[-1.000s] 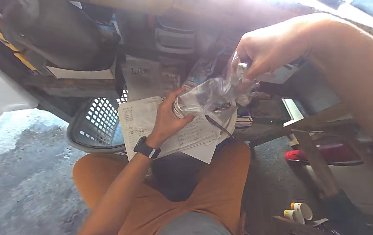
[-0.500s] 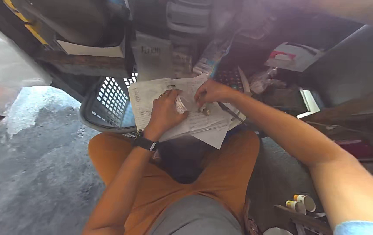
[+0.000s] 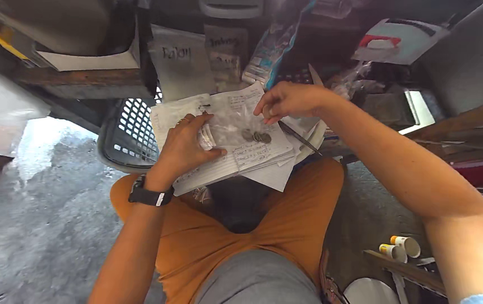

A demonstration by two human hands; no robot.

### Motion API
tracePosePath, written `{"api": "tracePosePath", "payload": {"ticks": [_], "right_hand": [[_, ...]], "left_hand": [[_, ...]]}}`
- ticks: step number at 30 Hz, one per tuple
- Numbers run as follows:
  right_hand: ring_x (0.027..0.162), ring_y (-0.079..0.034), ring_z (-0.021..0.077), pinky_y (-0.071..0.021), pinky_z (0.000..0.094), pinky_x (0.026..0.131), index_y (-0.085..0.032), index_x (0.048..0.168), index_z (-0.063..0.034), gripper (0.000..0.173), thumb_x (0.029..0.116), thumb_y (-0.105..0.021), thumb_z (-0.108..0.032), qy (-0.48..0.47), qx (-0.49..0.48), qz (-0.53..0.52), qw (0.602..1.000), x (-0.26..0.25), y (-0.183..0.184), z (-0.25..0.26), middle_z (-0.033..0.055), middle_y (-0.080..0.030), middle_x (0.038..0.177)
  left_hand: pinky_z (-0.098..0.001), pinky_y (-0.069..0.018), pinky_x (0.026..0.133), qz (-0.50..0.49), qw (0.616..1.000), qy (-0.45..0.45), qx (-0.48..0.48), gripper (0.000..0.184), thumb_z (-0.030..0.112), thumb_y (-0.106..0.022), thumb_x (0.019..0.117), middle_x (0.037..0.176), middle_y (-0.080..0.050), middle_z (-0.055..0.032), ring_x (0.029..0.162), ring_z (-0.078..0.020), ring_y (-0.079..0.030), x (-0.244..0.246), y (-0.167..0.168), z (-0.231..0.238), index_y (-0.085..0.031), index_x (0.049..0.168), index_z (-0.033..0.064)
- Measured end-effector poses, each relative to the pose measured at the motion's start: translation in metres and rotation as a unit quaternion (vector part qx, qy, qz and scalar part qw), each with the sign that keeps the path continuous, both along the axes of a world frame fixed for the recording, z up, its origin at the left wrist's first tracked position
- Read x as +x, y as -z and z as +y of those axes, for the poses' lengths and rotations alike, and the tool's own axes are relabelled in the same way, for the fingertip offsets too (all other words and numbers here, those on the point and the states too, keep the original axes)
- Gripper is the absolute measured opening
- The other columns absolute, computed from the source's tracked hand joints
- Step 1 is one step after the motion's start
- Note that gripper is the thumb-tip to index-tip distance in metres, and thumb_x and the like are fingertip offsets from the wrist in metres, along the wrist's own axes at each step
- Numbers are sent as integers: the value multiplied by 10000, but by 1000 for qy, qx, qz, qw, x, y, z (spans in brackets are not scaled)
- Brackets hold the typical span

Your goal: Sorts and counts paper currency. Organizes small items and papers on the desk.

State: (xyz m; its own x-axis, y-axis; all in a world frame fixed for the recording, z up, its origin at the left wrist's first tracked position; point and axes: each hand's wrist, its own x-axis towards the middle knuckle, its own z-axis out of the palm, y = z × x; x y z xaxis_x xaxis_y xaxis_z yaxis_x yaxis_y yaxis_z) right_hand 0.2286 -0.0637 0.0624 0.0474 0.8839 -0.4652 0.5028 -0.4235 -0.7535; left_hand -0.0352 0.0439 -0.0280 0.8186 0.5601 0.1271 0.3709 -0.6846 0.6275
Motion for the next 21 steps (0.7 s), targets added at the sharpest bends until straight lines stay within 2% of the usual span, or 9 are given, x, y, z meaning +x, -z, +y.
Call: {"api": "tracePosePath", "payload": {"ticks": [3, 5, 7, 11, 15, 16, 18, 19, 21], "right_hand": [[913, -685, 200, -595, 340, 839, -603, 1276, 41, 347, 936, -604, 113, 37, 89, -8, 995, -5, 10, -2, 195, -642, 1126], [864, -670, 174, -573, 335, 807, -651, 1190, 37, 322, 877, -705, 92, 44, 130, -31, 990, -10, 14, -4, 161, -680, 1046], [868, -681, 174, -573, 348, 825, -691, 1119, 34, 238, 884, -709, 64, 44, 152, -62, 985, -15, 23, -3, 149, -701, 1028], [968, -691, 235, -544, 442, 904, -721, 1148, -17, 235, 930, -644, 29, 93, 176, -163, 966, -21, 43, 6, 143, -720, 1071], [978, -696, 312, -521, 548, 907, -756, 1090, -18, 190, 918, -677, -10, 54, 170, -203, 963, -18, 45, 1, 162, -738, 1044], [959, -695, 295, -528, 526, 891, -755, 1087, -16, 192, 908, -687, -6, 52, 166, -189, 967, -16, 44, -1, 157, -737, 1031], [875, -694, 199, -581, 382, 827, -717, 1115, 21, 239, 876, -738, 25, 87, 161, -94, 979, -12, 39, -3, 144, -716, 1009], [824, -682, 159, -589, 319, 778, -677, 1128, 41, 271, 868, -751, 44, 119, 150, -35, 981, -12, 36, -3, 139, -695, 995], [769, -681, 159, -597, 312, 727, -645, 1113, 43, 295, 849, -776, 44, 143, 131, -27, 981, -12, 36, 0, 140, -684, 956]], "left_hand": [[-680, -439, 899, 1, 1000, -2, -4, 845, 420, -882, 721, 1209, -613, -243, 1118, -436, -598, -2, 1, -1, -575, 1402, 26], [-660, -455, 889, 5, 1000, -11, -6, 819, 415, -876, 724, 1198, -622, -238, 1102, -426, -609, -2, 1, -3, -587, 1383, 23], [-663, -452, 896, 4, 1000, -12, -7, 809, 408, -874, 732, 1201, -626, -241, 1110, -425, -611, -2, 3, -4, -588, 1377, 14], [-680, -431, 922, -8, 1000, -11, -10, 804, 384, -878, 731, 1211, -624, -245, 1136, -432, -600, -2, 7, -5, -584, 1377, 6], [-683, -421, 930, -21, 1000, -5, -17, 839, 379, -882, 746, 1267, -597, -257, 1166, -446, -581, -7, 3, -10, -542, 1423, 18], [-684, -415, 923, -23, 1000, -3, -10, 915, 450, -877, 717, 1269, -587, -251, 1160, -443, -575, -7, 4, -9, -525, 1449, 28], [-681, -410, 896, -21, 1000, -9, 11, 1016, 569, -855, 662, 1243, -586, -238, 1121, -431, -576, -2, 5, -8, -524, 1462, 39], [-683, -408, 898, -18, 1000, -9, 12, 1010, 560, -858, 665, 1244, -585, -243, 1124, -435, -577, 0, 3, -8, -523, 1462, 39], [-683, -416, 917, -5, 1000, -9, 2, 972, 509, -874, 683, 1252, -591, -234, 1142, -428, -580, 2, 1, -9, -522, 1464, 51]]}}
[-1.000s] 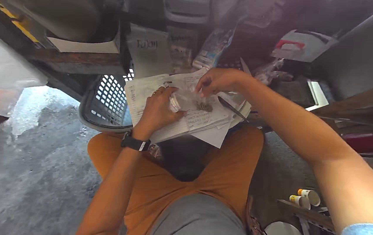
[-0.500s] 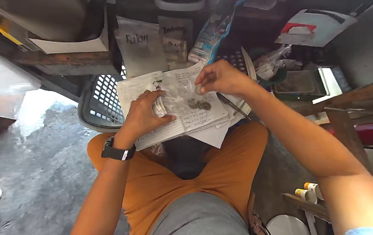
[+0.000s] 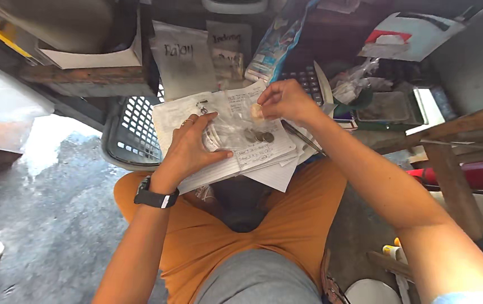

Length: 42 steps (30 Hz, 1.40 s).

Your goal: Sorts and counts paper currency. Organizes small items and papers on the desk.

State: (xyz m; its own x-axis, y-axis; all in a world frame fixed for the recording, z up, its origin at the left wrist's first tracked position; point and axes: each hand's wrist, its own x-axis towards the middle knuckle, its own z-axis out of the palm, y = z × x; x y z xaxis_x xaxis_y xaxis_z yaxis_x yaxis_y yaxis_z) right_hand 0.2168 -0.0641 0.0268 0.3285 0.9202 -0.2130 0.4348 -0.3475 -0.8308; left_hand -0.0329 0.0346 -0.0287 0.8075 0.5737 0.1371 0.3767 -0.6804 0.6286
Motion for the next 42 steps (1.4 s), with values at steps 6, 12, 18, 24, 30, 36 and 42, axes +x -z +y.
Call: {"api": "tracePosePath", "payload": {"ticks": [6, 12, 18, 24, 30, 36, 42], "right_hand": [[743, -648, 172, -570, 349, 724, -684, 1059, 58, 214, 863, -761, 22, -100, -14, -53, 993, 5, 6, 5, 143, -685, 927], [922, -691, 269, -539, 466, 891, -738, 1033, 51, 148, 956, -622, 2, -150, 15, -138, 979, 8, 17, 9, 187, -726, 996], [932, -709, 262, -554, 503, 875, -763, 1036, -42, 142, 948, -651, -41, -108, 42, -247, 962, 6, -19, -18, 125, -743, 990], [985, -687, 336, -527, 553, 930, -752, 1103, 10, 221, 931, -740, -127, -112, -33, -202, 972, 11, 19, -45, 200, -717, 1053], [878, -690, 281, -549, 499, 850, -746, 1057, 23, 233, 888, -792, -130, -33, -10, -144, 989, -6, 38, -51, 167, -728, 966], [918, -655, 305, -536, 468, 858, -733, 1084, 49, 267, 909, -769, -150, -53, 11, -169, 984, -23, 40, -45, 204, -667, 1014], [867, -675, 269, -554, 469, 827, -687, 1063, 49, 245, 891, -781, -97, -50, -33, -90, 994, -7, 34, -48, 179, -694, 964]], "left_hand": [[-693, -408, 927, 9, 1000, -1, 7, 997, 495, -866, 698, 1285, -585, -249, 1170, -446, -573, 1, 0, -1, -476, 1500, 47], [-694, -405, 925, 11, 1000, -1, 0, 987, 495, -861, 701, 1281, -587, -244, 1169, -440, -572, 2, 0, -1, -484, 1497, 49], [-693, -412, 921, 11, 1000, -2, -2, 1000, 528, -853, 692, 1286, -585, -237, 1172, -433, -574, 2, 5, 1, -489, 1494, 55], [-692, -406, 925, 0, 1000, 4, -3, 992, 543, -846, 691, 1278, -590, -245, 1177, -435, -572, 2, 8, 3, -500, 1484, 56], [-686, -408, 929, 8, 1000, -3, -9, 994, 516, -866, 688, 1301, -586, -242, 1190, -429, -569, 2, 7, 2, -494, 1491, 64], [-705, -397, 921, 6, 1000, 2, -7, 996, 513, -861, 688, 1292, -579, -259, 1182, -453, -565, 3, 8, 3, -493, 1489, 50], [-702, -398, 942, 5, 1000, 0, -11, 1000, 508, -874, 688, 1291, -586, -241, 1188, -436, -569, 4, 7, 3, -490, 1494, 58]]}}
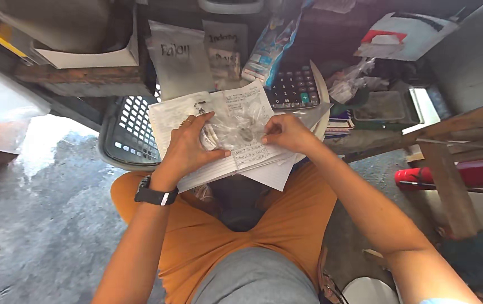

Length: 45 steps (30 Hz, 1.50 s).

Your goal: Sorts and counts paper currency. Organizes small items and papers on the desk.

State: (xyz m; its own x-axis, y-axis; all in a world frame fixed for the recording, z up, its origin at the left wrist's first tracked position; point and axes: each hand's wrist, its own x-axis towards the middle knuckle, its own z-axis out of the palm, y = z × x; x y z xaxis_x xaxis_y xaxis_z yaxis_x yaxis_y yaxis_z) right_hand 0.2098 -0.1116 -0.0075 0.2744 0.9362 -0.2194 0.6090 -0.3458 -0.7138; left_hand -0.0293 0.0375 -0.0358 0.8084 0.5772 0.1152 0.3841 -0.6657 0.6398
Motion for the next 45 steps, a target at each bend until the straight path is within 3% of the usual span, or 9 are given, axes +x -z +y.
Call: {"api": "tracePosePath", "payload": {"ticks": [4, 12, 17, 23, 28, 32, 36, 40, 45], "right_hand": [[836, -674, 262, -567, 450, 795, -631, 1226, 44, 377, 882, -768, -22, 49, 0, 21, 999, 25, -13, -8, 194, -692, 976], [795, -652, 114, -565, 288, 772, -687, 1075, 32, 242, 857, -786, -5, 78, 101, 50, 990, 33, -28, 32, 111, -691, 951], [842, -662, 203, -557, 404, 823, -701, 1074, 44, 268, 843, -813, -32, 17, 22, 17, 999, 16, -31, 52, 156, -702, 987], [924, -695, 185, -558, 389, 858, -694, 1140, 44, 386, 1107, -454, -256, 79, 61, 25, 995, 18, -38, 42, 147, -726, 1074], [1204, -619, 374, -510, 534, 1019, -359, 1557, 1, 782, 971, -703, -385, 79, 88, 2, 993, 7, -5, 31, 268, -586, 1370], [1197, -608, 439, -448, 581, 1057, -650, 1230, 82, 503, 1078, -504, -375, 45, 31, -122, 991, -11, 13, 48, 295, -653, 1210], [1190, -632, 420, -453, 547, 1060, -635, 1279, 94, 482, 1131, -344, -261, 80, 56, -121, 988, -2, -21, 47, 300, -668, 1211], [1146, -649, 416, -472, 547, 1039, -640, 1305, 72, 417, 1118, -413, -224, 80, 116, -143, 980, 16, -84, 38, 298, -681, 1180], [846, -654, 317, -515, 559, 810, -677, 965, 70, 450, 1063, -540, -348, 18, 251, -282, 926, 40, -207, 39, 204, -667, 904]], "left_hand": [[-709, -397, 934, -3, 1000, 1, 0, 1000, 525, -871, 684, 1284, -588, -239, 1175, -438, -573, -1, 3, 1, -498, 1488, 62], [-702, -395, 933, 2, 1000, -2, -4, 985, 501, -879, 685, 1283, -587, -243, 1175, -435, -572, -1, 0, -1, -504, 1484, 61], [-697, -402, 927, -3, 1000, 1, 1, 999, 532, -860, 684, 1272, -595, -228, 1167, -427, -576, -1, 3, -1, -502, 1488, 61], [-694, -406, 921, -19, 1000, -5, 3, 986, 518, -868, 679, 1250, -606, -238, 1152, -435, -583, 0, 1, -2, -519, 1472, 48], [-726, -426, 968, -17, 1000, -10, -14, 935, 407, -913, 708, 1338, -585, -248, 1204, -457, -575, -9, 3, -13, -506, 1490, 92], [-645, -404, 1073, -19, 999, -9, -50, 828, 289, -857, 754, 1392, -572, -260, 1296, -434, -545, -2, -3, -1, -526, 1464, 21], [-576, -444, 1064, -72, 996, -22, -40, 741, 150, -821, 718, 1337, -594, -274, 1262, -420, -568, -8, -27, 0, -564, 1388, -36], [-559, -468, 1043, -126, 992, -25, -13, 766, 164, -799, 725, 1338, -598, -264, 1242, -396, -585, -10, -59, -4, -540, 1422, -21], [-548, -523, 964, -261, 964, -58, -3, 789, 133, -842, 759, 1307, -610, -253, 1150, -351, -631, 12, -88, -22, -498, 1456, -7]]}}
